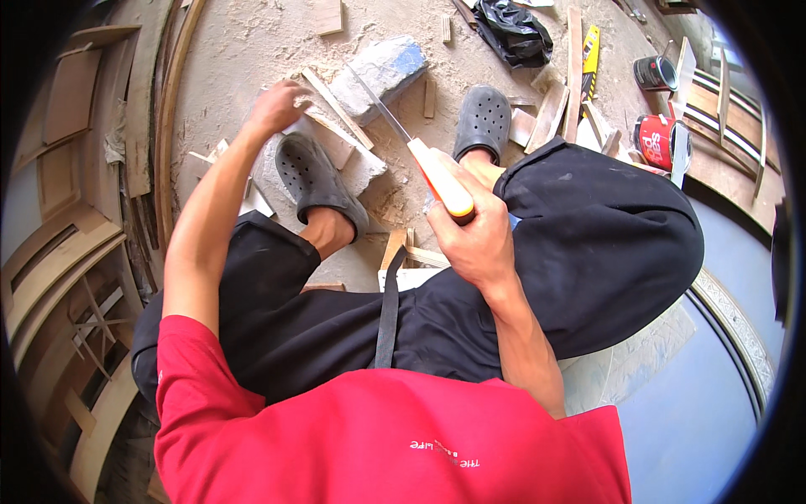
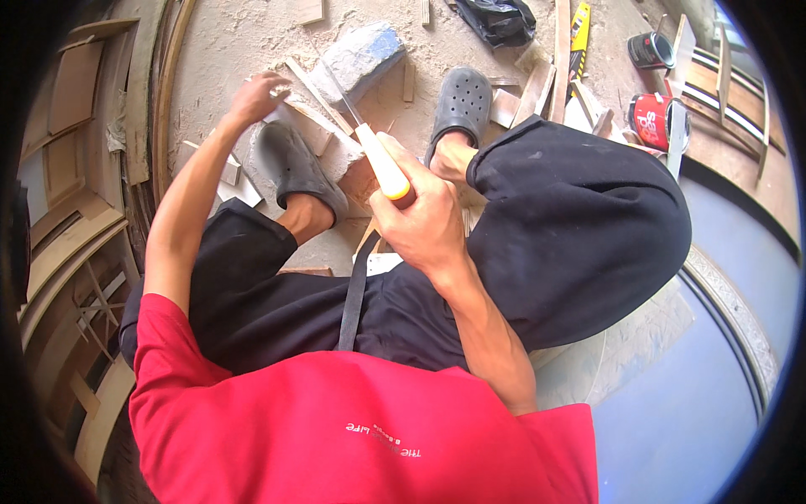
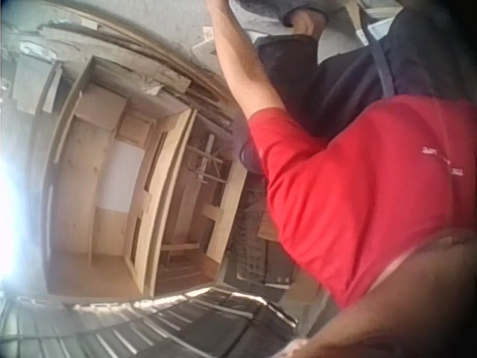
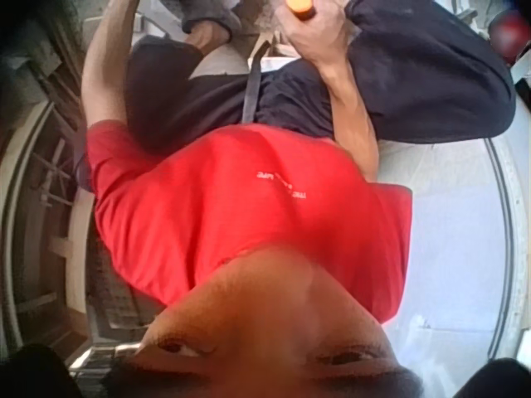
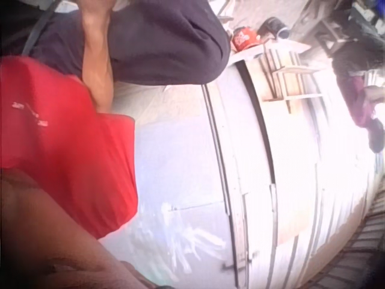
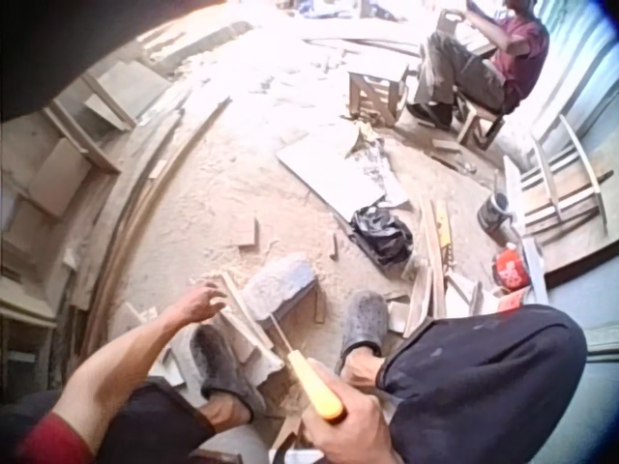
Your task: The person uses a hand saw to cut a small rectangular piece of wood while seated on the floor. The wood is held between the feet for stability during the sawing process.
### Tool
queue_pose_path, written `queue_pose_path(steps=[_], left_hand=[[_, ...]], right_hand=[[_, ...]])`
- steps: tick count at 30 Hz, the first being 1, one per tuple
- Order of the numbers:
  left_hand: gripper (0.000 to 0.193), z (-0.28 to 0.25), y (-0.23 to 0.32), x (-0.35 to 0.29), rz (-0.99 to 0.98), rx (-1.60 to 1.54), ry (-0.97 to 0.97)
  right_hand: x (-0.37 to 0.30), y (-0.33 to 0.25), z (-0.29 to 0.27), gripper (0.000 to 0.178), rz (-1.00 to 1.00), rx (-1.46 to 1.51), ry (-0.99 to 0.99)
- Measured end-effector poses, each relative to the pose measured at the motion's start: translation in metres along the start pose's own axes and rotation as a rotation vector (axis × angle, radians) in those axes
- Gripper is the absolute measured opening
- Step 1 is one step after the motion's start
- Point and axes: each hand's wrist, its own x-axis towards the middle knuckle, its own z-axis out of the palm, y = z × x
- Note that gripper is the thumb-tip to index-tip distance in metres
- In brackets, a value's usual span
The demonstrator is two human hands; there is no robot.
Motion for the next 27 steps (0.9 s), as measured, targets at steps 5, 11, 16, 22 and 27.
queue_pose_path(steps=[5, 11, 16, 22, 27], left_hand=[[0.022, 0.008, 0.037, 0.008, 0.088, 0.113, -0.373], [0.023, -0.009, 0.066, 0.013, -0.204, 0.032, -0.457], [0.026, 0.018, 0.066, 0.014, -0.312, 0.048, -0.320], [0.014, 0.040, 0.056, 0.015, -0.141, 0.171, -0.129], [0.015, 0.039, 0.066, 0.003, -0.102, 0.189, -0.110]], right_hand=[[0.001, 0.000, 0.001, 0.052, -0.062, 0.005, 0.010], [-0.001, 0.003, -0.002, 0.049, -0.084, 0.028, 0.018], [-0.001, -0.001, 0.000, 0.049, -0.058, 0.061, 0.007], [-0.002, 0.002, -0.004, 0.051, -0.120, 0.040, 0.027], [-0.003, 0.006, -0.005, 0.050, -0.128, 0.028, 0.053]])
